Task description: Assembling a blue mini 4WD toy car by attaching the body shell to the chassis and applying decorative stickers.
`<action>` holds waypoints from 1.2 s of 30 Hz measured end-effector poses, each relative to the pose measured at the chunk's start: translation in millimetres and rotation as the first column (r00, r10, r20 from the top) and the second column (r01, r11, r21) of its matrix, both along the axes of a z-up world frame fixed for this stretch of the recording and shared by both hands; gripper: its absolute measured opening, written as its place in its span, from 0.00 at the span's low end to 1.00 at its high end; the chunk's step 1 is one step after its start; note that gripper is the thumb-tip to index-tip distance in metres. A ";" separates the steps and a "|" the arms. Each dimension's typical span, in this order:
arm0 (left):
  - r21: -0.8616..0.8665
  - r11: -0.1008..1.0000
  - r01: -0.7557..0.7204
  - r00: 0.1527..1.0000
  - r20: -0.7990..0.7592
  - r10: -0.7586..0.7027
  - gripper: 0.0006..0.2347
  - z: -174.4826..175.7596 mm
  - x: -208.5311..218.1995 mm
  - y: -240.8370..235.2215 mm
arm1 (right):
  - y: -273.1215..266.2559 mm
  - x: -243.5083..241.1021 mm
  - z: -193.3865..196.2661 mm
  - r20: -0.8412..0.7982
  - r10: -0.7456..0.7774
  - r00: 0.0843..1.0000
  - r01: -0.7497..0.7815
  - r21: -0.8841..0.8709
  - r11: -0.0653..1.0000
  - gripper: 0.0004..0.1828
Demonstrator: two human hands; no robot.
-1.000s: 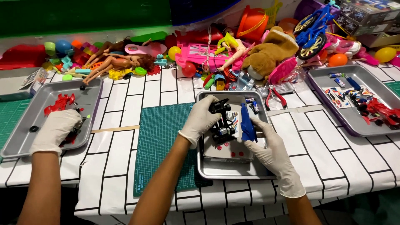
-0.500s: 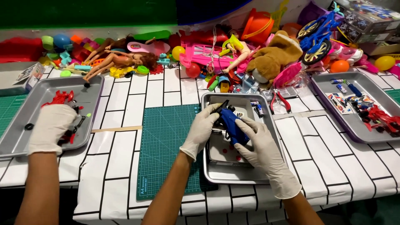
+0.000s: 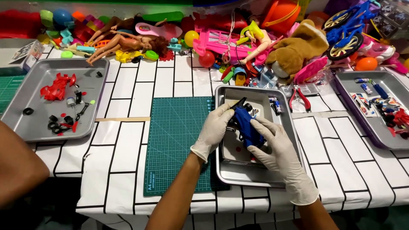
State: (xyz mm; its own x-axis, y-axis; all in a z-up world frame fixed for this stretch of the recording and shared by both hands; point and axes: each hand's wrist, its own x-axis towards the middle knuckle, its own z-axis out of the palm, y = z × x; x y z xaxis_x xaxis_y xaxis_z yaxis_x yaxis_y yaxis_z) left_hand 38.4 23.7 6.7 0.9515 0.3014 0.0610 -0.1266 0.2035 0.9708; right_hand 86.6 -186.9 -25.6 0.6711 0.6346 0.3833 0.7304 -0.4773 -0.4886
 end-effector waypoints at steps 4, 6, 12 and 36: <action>-0.005 1.000 0.011 1.000 0.011 -0.011 0.11 0.4 -1.7 -1.8 | -1.6 -3.5 1.6 0.008 0.005 1.000 -0.005 0.044 0.999 0.44; -0.011 1.000 0.015 1.000 0.007 -0.015 0.12 2.7 -4.0 -3.6 | -1.5 -4.3 1.9 0.005 0.002 1.000 -0.003 0.057 0.998 0.44; -0.079 0.997 0.015 1.000 -0.001 -0.015 0.15 13.4 -13.6 -13.0 | 1.6 -8.6 4.1 -0.029 -0.041 0.999 0.042 0.060 0.997 0.44; -0.365 0.926 -0.100 0.995 -0.059 0.084 0.20 -5.7 -5.4 -8.4 | -5.6 -21.3 32.6 -0.117 0.170 0.979 -0.118 0.360 0.926 0.32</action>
State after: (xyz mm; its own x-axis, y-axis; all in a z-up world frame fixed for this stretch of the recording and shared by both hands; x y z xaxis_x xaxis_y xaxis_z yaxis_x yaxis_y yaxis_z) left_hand 33.0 15.3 1.0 0.9180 0.3811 -0.1098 -0.1224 0.5356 0.8355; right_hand 65.3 -192.6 7.0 0.6470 0.5716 0.5046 0.6880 -0.1524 -0.7095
